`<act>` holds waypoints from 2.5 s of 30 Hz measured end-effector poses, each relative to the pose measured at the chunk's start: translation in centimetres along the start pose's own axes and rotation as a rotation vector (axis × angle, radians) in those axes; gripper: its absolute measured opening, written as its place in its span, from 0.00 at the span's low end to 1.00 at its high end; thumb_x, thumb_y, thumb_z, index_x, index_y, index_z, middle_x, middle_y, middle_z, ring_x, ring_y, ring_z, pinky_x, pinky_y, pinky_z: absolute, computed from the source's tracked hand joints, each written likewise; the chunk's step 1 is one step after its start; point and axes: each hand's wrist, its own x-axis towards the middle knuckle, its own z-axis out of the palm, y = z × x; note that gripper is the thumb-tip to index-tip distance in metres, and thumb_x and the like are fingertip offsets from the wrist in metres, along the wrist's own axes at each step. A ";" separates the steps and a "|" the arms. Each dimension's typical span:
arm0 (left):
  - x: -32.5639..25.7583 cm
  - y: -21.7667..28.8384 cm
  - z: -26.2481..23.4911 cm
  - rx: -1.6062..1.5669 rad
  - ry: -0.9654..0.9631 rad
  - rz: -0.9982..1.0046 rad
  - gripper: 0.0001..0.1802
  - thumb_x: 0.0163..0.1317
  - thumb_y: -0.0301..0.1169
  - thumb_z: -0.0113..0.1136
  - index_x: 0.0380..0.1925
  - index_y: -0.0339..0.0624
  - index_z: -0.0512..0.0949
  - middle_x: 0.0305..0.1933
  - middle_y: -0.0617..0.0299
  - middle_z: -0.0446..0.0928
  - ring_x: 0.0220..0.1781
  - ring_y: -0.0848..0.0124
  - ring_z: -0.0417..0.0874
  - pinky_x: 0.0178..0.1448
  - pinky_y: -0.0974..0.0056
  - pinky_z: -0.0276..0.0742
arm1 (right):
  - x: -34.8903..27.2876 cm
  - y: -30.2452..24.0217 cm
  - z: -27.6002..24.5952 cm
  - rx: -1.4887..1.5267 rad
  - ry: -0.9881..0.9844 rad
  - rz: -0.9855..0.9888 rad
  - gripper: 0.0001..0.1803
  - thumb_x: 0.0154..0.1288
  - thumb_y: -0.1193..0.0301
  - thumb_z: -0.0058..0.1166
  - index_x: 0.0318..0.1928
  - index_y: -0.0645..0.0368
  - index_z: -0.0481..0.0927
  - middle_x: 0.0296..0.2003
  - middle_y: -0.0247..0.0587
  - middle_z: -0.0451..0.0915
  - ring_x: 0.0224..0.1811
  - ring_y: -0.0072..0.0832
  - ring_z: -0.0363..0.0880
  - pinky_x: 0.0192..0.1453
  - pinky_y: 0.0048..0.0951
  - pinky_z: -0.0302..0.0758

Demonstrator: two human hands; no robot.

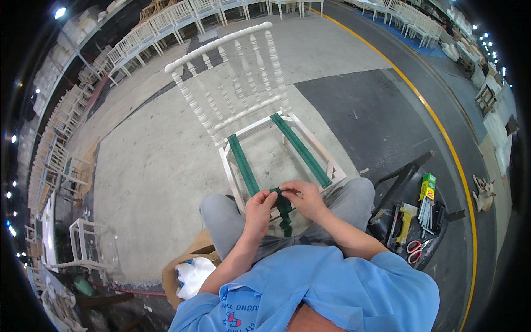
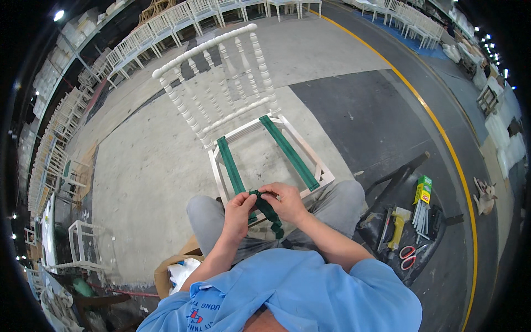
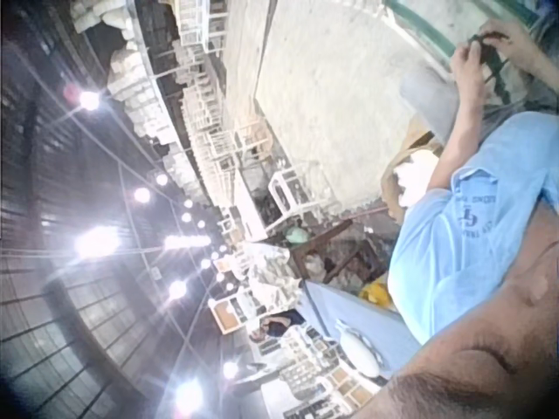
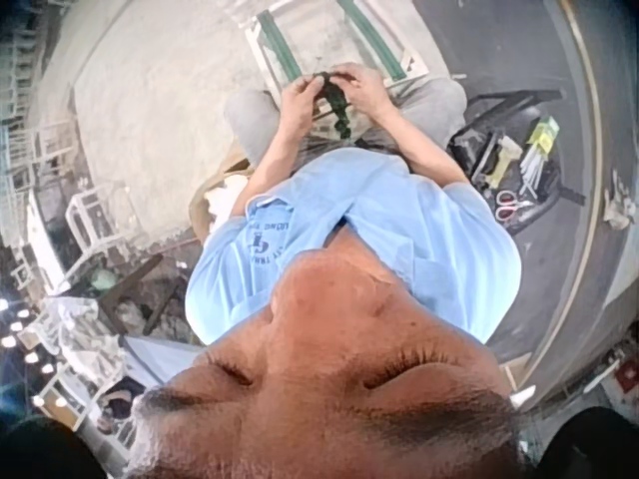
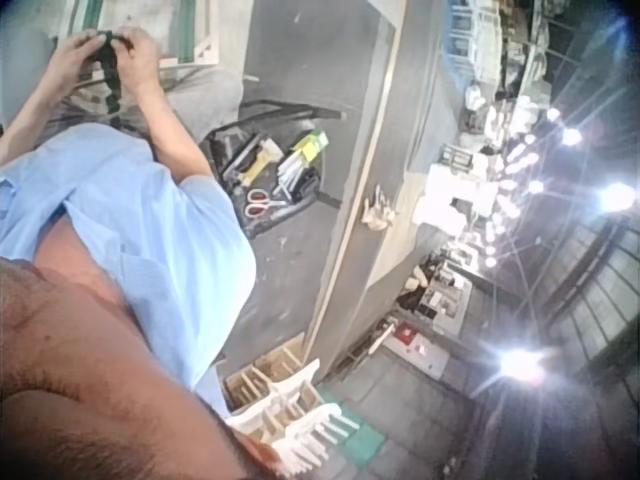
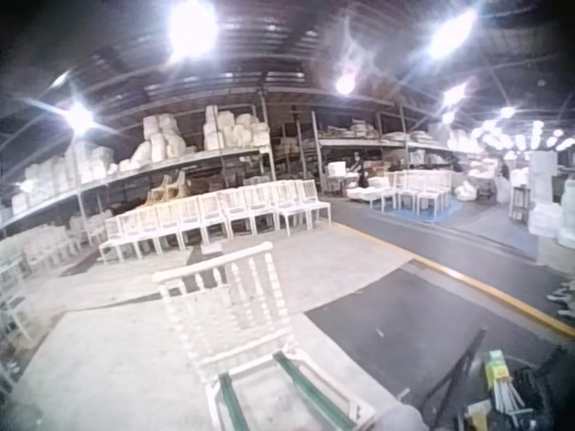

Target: The person attaches green fabric slings to the seat of a white wooden chair. They position each sling, secure it with a staple gun, and trim excess material with scissors, repeating the process for multiple slings.

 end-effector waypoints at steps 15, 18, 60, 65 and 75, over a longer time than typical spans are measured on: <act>8.9 3.4 0.6 0.836 0.146 0.633 0.08 0.62 0.26 0.70 0.39 0.36 0.84 0.38 0.54 0.83 0.43 0.59 0.85 0.50 0.58 0.79 | 11.1 2.5 -1.5 -0.166 -0.099 -0.117 0.07 0.64 0.77 0.65 0.42 0.60 0.86 0.38 0.44 0.84 0.37 0.40 0.82 0.44 0.35 0.79; 14.0 3.8 -0.2 0.767 0.135 0.515 0.08 0.63 0.25 0.69 0.41 0.36 0.85 0.40 0.53 0.84 0.41 0.59 0.86 0.49 0.59 0.80 | 15.9 4.5 -1.6 -0.258 -0.169 -0.080 0.07 0.66 0.73 0.63 0.43 0.59 0.86 0.38 0.45 0.85 0.40 0.43 0.85 0.46 0.38 0.80; 36.2 -1.2 -5.8 1.552 0.263 0.474 0.36 0.71 0.42 0.60 0.77 0.45 0.65 0.81 0.62 0.58 0.83 0.41 0.53 0.84 0.36 0.47 | -5.7 11.0 -26.3 -0.868 0.786 0.888 0.10 0.69 0.71 0.60 0.42 0.67 0.83 0.34 0.45 0.85 0.38 0.33 0.85 0.47 0.34 0.79; 36.0 -1.1 -5.0 1.564 0.235 0.341 0.37 0.72 0.43 0.59 0.78 0.47 0.63 0.82 0.64 0.57 0.84 0.40 0.50 0.85 0.36 0.46 | -19.6 10.0 -26.3 -1.157 0.794 1.389 0.22 0.57 0.62 0.68 0.45 0.66 0.83 0.41 0.56 0.86 0.47 0.52 0.86 0.54 0.46 0.79; 35.9 -1.1 -5.3 1.540 0.263 0.439 0.38 0.71 0.42 0.61 0.78 0.48 0.62 0.82 0.64 0.56 0.84 0.39 0.51 0.84 0.34 0.49 | -20.5 11.6 -28.0 -0.753 0.790 1.363 0.25 0.46 0.76 0.65 0.50 0.69 0.82 0.43 0.48 0.85 0.43 0.40 0.86 0.50 0.40 0.80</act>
